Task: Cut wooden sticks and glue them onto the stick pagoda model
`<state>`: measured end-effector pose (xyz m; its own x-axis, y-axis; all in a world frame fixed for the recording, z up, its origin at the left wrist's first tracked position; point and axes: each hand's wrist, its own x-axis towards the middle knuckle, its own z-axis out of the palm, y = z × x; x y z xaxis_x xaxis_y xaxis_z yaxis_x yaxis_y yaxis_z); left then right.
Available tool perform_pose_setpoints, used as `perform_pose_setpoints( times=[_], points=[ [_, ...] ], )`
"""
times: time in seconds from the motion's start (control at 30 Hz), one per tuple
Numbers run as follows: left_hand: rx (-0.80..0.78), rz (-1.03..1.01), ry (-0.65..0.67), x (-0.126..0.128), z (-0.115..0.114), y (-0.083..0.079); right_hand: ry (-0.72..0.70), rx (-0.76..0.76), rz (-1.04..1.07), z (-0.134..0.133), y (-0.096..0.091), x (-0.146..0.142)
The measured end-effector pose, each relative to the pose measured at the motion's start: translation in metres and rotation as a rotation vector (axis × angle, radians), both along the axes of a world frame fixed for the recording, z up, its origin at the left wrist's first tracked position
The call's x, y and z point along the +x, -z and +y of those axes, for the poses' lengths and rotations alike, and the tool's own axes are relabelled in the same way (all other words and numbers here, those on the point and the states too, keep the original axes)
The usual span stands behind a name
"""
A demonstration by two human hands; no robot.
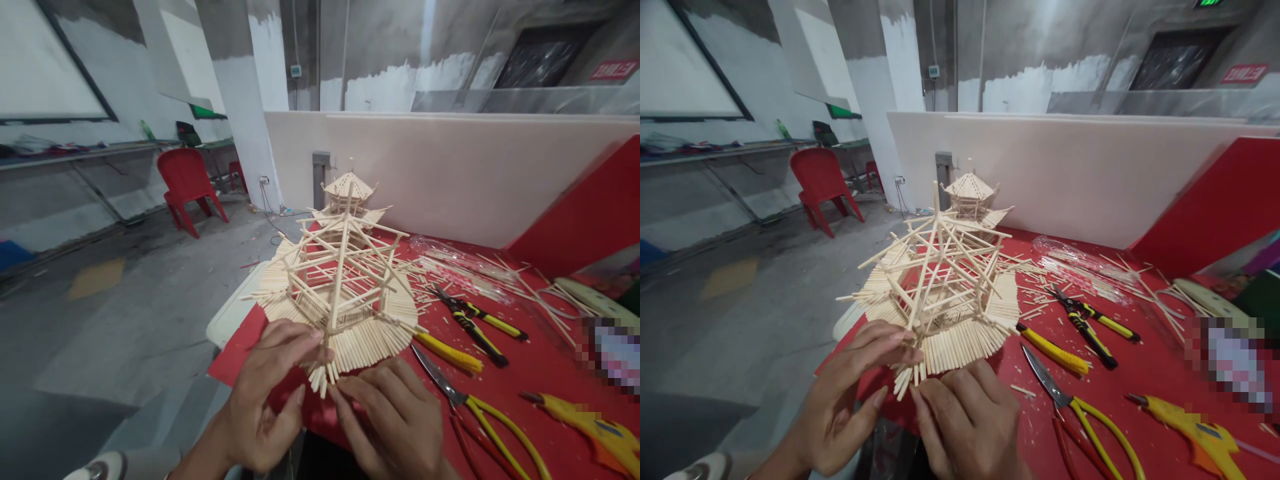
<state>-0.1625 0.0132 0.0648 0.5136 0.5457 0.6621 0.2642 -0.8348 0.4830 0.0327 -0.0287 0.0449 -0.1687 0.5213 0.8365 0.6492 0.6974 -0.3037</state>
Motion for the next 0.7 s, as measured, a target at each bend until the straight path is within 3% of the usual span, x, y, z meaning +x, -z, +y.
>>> perform_pose_setpoints(
  times=[0.33, 0.53, 0.7],
  points=[
    [-0.005, -0.004, 0.028, -0.002, 0.002, 0.005, -0.043, 0.022, -0.016, -0.001, 0.004, 0.001],
    [-0.138, -0.036, -0.033, -0.008, -0.001, 0.011, -0.013, 0.045, -0.026, 0.000, 0.005, 0.000],
    [-0.146, -0.026, -0.067, -0.011, -0.001, 0.016, -0.010, 0.035, -0.032, 0.000, 0.004, 0.000]
  ],
)
